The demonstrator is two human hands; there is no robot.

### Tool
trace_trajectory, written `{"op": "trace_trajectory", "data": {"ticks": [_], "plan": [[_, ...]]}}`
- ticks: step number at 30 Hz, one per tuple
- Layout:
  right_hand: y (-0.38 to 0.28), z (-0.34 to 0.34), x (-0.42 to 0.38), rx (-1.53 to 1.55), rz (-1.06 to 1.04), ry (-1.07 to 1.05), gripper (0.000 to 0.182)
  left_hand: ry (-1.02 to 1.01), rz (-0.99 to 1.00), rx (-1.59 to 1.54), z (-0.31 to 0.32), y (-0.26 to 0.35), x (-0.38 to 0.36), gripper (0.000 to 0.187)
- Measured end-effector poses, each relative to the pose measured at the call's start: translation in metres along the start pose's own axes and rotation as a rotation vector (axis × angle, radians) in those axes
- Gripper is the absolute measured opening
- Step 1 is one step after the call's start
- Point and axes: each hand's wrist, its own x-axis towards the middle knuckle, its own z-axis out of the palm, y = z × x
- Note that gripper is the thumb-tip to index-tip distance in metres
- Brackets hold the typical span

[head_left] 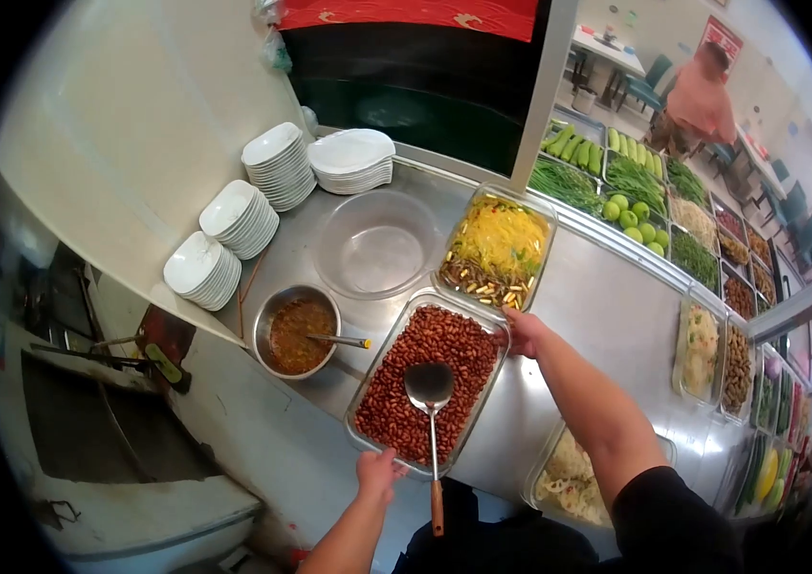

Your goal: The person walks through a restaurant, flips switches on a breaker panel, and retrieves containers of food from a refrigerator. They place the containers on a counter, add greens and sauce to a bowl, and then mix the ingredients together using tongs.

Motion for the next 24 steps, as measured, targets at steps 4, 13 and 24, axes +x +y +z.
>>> {"op": "trace_trajectory", "data": {"ticks": [4,13,24], "plan": [[0.020,-0.025,-0.040,-0.197,-0.204,0.159,0.045,0.024,-0.010,0.071,-0.003,-0.004,0.004,0.015],[0.206,-0.287,-0.225,-0.355,-0.686,1.117,0.043,0.195,0.916,0.742,0.044,-0.007,-0.082,0.047],[0.367,-0.308,-0.263,-0.420,-0.283,0.855,0.029,-0.276,0.271,0.752,0.152,-0.156,-0.090,0.025]]}}
